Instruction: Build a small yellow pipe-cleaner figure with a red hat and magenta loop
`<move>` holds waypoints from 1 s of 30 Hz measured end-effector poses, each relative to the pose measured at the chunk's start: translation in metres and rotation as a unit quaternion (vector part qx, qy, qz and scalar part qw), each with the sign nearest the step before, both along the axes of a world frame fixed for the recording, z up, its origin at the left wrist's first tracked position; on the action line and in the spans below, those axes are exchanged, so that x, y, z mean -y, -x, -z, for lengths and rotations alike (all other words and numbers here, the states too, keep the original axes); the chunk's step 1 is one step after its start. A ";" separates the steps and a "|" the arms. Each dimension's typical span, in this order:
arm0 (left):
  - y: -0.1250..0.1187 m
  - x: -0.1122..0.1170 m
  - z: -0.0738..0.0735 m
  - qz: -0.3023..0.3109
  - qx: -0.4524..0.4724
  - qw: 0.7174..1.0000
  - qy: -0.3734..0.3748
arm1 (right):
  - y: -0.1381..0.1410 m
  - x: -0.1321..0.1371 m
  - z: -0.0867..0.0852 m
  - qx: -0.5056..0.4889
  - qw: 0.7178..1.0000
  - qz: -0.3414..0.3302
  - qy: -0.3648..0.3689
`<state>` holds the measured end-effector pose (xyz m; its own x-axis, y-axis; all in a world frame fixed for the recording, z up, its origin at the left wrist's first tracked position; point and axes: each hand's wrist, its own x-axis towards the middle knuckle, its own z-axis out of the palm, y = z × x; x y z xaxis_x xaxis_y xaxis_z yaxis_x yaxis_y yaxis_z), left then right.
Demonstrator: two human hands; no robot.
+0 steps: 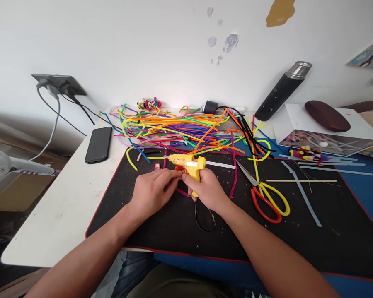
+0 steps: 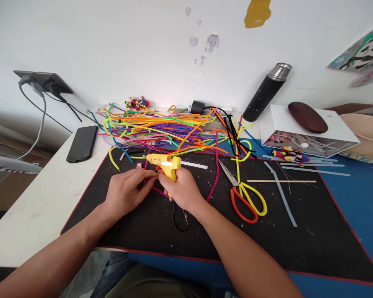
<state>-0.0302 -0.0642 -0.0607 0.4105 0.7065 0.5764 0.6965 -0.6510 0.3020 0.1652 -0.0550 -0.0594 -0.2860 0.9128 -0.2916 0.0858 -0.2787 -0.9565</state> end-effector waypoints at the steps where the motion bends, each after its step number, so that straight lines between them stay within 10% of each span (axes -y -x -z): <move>1: 0.000 0.000 0.000 -0.001 0.003 1.000 0.005 | 0.000 0.000 0.000 0.000 1.000 -0.002 0.000; 6: -0.002 0.003 -0.003 -0.018 0.113 0.983 0.143 | 0.001 0.000 0.001 -0.015 1.000 -0.008 0.005; 13: -0.003 -0.003 -0.014 -0.023 0.320 0.842 0.434 | -0.001 -0.001 -0.002 -0.045 0.999 0.014 0.016; 20: -0.004 -0.007 -0.011 -0.014 0.383 0.761 0.524 | -0.001 -0.001 -0.004 -0.057 0.998 0.005 0.027; 30: -0.002 -0.005 -0.013 -0.006 0.329 0.804 0.496 | -0.001 0.000 -0.005 -0.051 0.998 0.007 0.021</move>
<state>-0.0284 -0.0591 -0.0478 0.2373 0.9539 -0.1839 0.1783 0.1433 0.9735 0.1664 -0.0547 -0.0540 -0.3042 0.9039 -0.3007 -0.0149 -0.3201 -0.9473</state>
